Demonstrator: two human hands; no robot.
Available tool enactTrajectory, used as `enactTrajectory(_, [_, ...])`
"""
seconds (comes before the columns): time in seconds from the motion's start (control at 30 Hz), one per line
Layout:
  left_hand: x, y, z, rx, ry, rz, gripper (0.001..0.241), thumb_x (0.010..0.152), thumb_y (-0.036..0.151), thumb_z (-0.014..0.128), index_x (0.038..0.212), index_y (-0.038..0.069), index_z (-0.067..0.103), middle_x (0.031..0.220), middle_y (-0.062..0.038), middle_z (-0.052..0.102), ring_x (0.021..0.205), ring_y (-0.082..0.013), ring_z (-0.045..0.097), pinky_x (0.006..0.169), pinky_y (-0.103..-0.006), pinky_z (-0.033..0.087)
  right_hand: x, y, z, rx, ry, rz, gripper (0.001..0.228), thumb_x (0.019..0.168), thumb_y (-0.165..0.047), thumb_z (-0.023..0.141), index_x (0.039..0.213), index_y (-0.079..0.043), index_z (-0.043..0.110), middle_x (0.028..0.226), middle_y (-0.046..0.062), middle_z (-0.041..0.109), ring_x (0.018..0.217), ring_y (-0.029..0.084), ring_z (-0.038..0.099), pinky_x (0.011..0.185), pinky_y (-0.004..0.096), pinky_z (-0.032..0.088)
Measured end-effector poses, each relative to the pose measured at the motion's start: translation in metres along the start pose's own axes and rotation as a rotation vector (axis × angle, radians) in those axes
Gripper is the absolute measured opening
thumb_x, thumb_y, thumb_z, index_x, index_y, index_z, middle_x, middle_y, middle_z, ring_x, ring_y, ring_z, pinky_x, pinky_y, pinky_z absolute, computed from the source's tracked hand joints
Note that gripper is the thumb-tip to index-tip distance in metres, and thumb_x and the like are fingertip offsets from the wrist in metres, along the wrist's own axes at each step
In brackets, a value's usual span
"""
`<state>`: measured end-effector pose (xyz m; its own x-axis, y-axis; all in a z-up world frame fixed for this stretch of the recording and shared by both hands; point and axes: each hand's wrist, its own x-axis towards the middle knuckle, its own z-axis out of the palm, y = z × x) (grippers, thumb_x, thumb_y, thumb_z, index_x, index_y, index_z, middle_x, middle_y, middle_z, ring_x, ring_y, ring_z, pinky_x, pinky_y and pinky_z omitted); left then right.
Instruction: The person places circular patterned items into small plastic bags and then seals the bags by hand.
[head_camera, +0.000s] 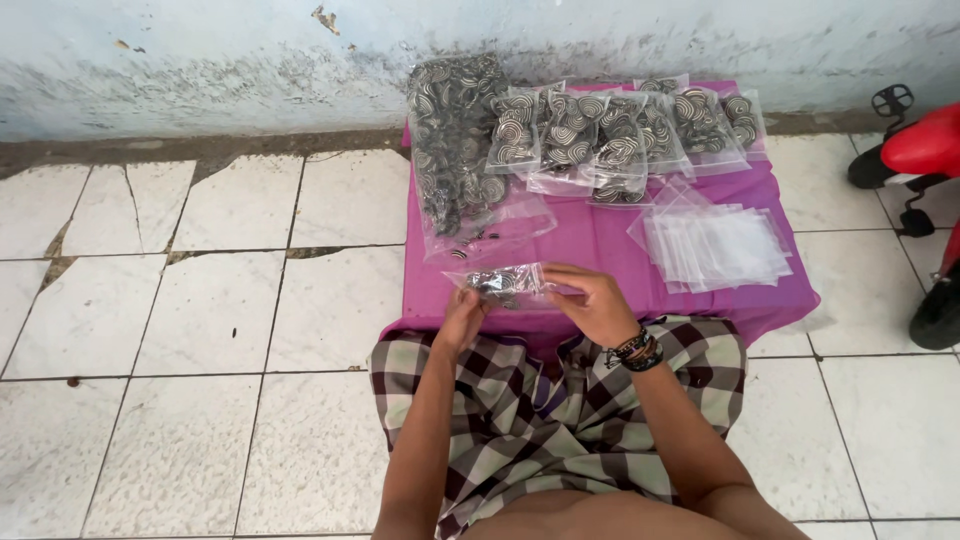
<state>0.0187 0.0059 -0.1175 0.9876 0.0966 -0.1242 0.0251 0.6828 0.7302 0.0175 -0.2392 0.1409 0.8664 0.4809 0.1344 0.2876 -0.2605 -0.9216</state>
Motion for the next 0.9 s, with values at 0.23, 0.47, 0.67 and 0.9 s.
enactTrajectory(0.23, [0.021, -0.031, -0.032, 0.094, -0.052, 0.035, 0.067, 0.075, 0.029, 0.097, 0.131, 0.011, 0.063, 0.108, -0.001, 0.070, 0.096, -0.0140, 0.068, 0.089, -0.0324, 0.057, 0.004, -0.024, 0.006, -0.205, -0.406, 0.148, 0.040, 0.097, -0.009, 0.068, 0.136, 0.001, 0.067, 0.133, 0.025, 0.069, 0.121, 0.041, 0.068, 0.095, 0.045, 0.064])
enactTrajectory(0.47, [0.026, -0.041, -0.036, 0.147, -0.048, 0.084, 0.072, 0.076, 0.035, 0.096, 0.136, 0.012, 0.063, 0.112, -0.001, 0.073, 0.100, -0.0132, 0.069, 0.092, -0.0335, 0.058, 0.011, -0.035, -0.002, -0.112, -0.464, 0.172, 0.068, 0.096, -0.016, 0.071, 0.154, 0.006, 0.044, 0.154, 0.034, 0.047, 0.137, 0.050, 0.050, 0.112, 0.055, 0.050])
enactTrajectory(0.67, [-0.031, 0.049, 0.058, 0.168, -0.079, 0.128, 0.066, 0.080, 0.015, 0.092, 0.136, 0.004, 0.058, 0.113, -0.004, 0.066, 0.106, -0.0156, 0.067, 0.098, -0.0358, 0.058, 0.016, -0.012, -0.026, -0.161, -0.406, 0.146, 0.061, 0.095, -0.019, 0.074, 0.147, 0.007, 0.053, 0.145, 0.030, 0.059, 0.129, 0.044, 0.061, 0.101, 0.051, 0.058])
enactTrajectory(0.9, [-0.033, 0.050, 0.066, 0.187, -0.086, 0.160, 0.058, 0.091, 0.008, 0.083, 0.140, -0.002, 0.054, 0.128, -0.023, 0.065, 0.119, -0.0320, 0.068, 0.104, -0.0418, 0.057, 0.016, -0.077, -0.055, -0.407, -0.063, -0.020, 0.029, 0.090, -0.023, 0.077, 0.116, -0.010, 0.081, 0.100, 0.015, 0.080, 0.085, 0.027, 0.073, 0.069, 0.042, 0.054])
